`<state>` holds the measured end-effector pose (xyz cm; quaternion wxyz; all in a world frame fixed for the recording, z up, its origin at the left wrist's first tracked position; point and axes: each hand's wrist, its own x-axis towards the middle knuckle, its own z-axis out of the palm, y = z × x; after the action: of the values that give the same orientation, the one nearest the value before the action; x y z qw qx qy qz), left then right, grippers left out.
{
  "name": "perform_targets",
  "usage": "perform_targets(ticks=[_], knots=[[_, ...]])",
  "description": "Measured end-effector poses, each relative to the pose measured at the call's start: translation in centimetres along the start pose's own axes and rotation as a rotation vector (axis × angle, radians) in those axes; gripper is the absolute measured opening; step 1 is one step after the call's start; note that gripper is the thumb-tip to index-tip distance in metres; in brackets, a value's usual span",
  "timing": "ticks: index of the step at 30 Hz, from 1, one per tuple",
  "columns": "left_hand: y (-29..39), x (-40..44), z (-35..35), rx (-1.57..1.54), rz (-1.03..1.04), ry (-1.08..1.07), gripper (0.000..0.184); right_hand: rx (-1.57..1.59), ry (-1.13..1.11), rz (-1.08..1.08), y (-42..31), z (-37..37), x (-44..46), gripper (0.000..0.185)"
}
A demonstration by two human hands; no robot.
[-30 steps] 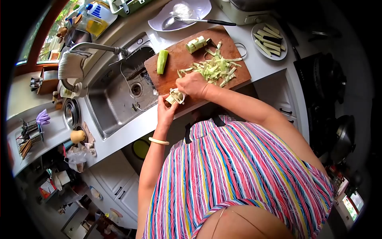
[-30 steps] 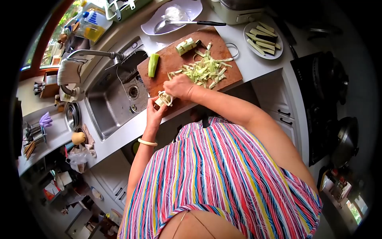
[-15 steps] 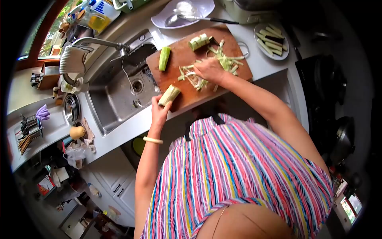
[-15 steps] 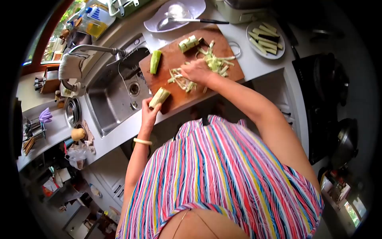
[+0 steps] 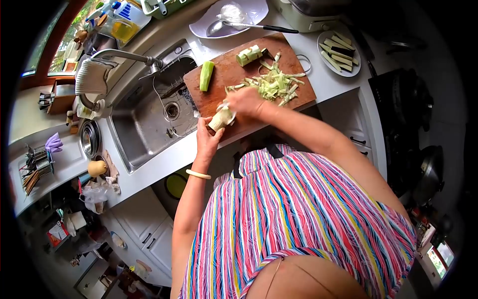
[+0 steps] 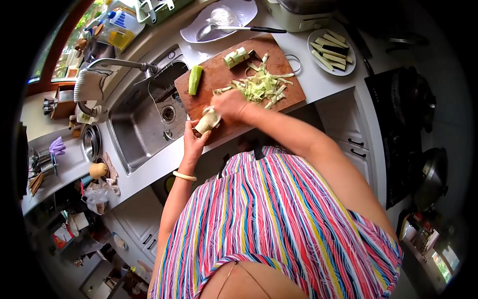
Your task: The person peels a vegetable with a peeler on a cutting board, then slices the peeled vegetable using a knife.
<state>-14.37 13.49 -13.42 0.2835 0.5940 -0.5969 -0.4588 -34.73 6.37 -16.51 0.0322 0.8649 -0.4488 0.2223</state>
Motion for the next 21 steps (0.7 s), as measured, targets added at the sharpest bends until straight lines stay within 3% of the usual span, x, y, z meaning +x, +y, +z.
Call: perform_targets(ticks=[2, 3, 6, 8, 10, 11, 12, 14, 21], knots=[[-0.1, 0.1, 0.0, -0.009, -0.038, 0.025, 0.044, -0.088, -0.131, 0.061, 4.3, -0.2, -1.2, 0.017], [-0.1, -0.2, -0.1, -0.001, -0.041, 0.019, 0.044, 0.032, -0.093, 0.214, 5.2, -1.2, -1.2, 0.016], [0.3, -0.1, 0.2, 0.081, 0.030, 0.035, 0.044, -0.024, 0.069, 0.039, 1.4, -1.7, 1.0, 0.018], [0.3, 0.1, 0.0, 0.233, 0.140, 0.050, 0.044, 0.231, 0.132, 0.038, -1.4, -0.7, 0.7, 0.016], [0.5, -0.3, -0.1, 0.156, 0.066, 0.077, 0.045, -0.025, 0.035, 0.067, 2.0, 0.1, -1.0, 0.018], [0.6, -0.3, -0.1, 0.132, 0.051, 0.090, 0.046, -0.131, -0.131, 0.048, 4.8, 1.6, -2.5, 0.020], [0.6, -0.6, -0.3, 0.113, 0.031, 0.085, 0.047, 0.001, -0.237, 0.271, 5.4, -1.3, -2.0, 0.022], [-0.4, 0.0, 0.2, 0.157, 0.104, 0.096, 0.049, 0.120, 0.067, 0.243, 5.8, -1.7, -2.0, 0.023], [1.7, -0.5, 0.2, -0.114, 0.008, 0.074, 0.048, 0.161, 0.091, 0.343, 4.7, -2.5, -2.0, 0.023]])
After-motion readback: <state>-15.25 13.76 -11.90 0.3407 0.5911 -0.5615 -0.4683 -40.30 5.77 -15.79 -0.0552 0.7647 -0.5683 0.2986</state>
